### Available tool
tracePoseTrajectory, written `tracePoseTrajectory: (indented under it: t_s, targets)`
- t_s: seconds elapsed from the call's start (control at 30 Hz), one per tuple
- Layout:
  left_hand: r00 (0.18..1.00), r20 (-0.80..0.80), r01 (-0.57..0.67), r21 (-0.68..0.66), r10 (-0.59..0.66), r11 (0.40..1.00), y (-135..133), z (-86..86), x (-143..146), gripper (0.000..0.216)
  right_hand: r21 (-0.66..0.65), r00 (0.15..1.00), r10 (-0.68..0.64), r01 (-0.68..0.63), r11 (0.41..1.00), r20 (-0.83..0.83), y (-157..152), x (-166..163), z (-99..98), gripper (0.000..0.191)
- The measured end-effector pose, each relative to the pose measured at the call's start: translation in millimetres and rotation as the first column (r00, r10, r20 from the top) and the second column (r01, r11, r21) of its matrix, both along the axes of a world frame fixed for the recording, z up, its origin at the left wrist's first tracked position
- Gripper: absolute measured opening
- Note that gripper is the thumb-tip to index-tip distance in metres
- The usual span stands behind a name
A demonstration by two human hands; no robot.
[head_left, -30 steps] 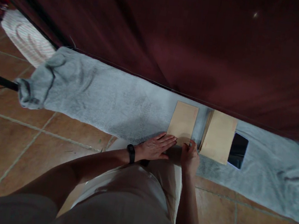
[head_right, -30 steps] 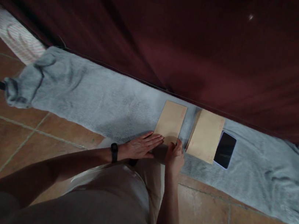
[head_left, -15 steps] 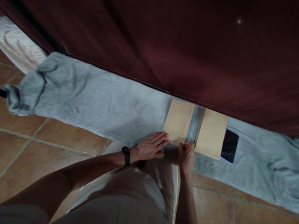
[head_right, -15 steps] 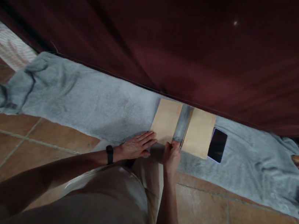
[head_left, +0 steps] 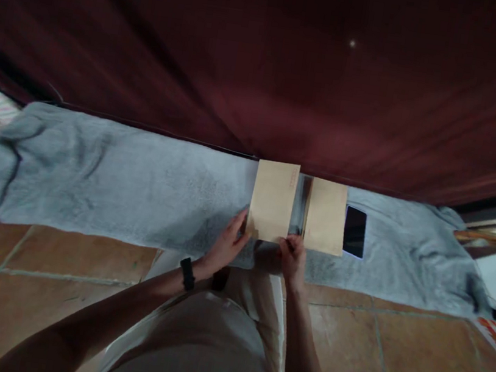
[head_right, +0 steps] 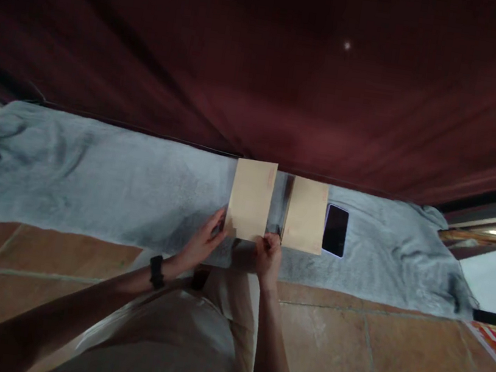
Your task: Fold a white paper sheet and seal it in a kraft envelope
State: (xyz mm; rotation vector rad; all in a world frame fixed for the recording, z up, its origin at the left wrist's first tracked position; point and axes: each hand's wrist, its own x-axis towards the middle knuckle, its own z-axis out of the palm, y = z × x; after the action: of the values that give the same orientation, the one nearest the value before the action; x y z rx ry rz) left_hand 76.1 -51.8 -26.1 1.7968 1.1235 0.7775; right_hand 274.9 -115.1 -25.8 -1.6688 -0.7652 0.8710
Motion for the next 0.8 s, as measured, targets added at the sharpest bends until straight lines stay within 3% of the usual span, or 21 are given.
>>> tracePoseTrajectory:
  t_s: [0.07,0.13,0.23,0.43,0.67,0.8]
  targets:
    - [0.988,0.111,-0.08,-0.189,0.103,0.979,6.9,0.9,4.1,0.067,0.022,0.998,0.007,-0.005,1.0,-0.058,2.0,-0.8,3.2,0.032]
    - [0.976,0.165,-0.077,-0.343,0.141,0.936,12.9,5.8,7.3,0.065,0.045,0.995,0.02,-0.015,0.999,-0.096,3.7,-1.0,5.8,0.032]
    - [0.965,0.21,-0.047,-0.448,0.156,0.893,17.5,17.3,10.6,0.055,0.067,0.992,0.025,-0.016,0.998,-0.127,3.9,-0.8,7.7,0.031]
    - [0.951,0.232,-0.065,-0.494,0.204,0.867,17.6,28.3,17.3,0.059,0.063,0.995,-0.005,0.012,0.998,-0.097,-0.1,0.3,7.9,0.026]
    - [0.964,0.22,-0.022,-0.5,0.152,0.865,21.4,32.5,35.3,0.069,0.053,0.99,-0.12,0.117,0.992,0.073,-2.2,13.6,13.7,0.026]
    - [0.965,0.246,0.042,-0.501,0.096,0.865,24.1,41.2,59.8,0.066,0.071,0.978,-0.193,0.187,0.98,0.079,-7.4,32.9,16.3,0.03]
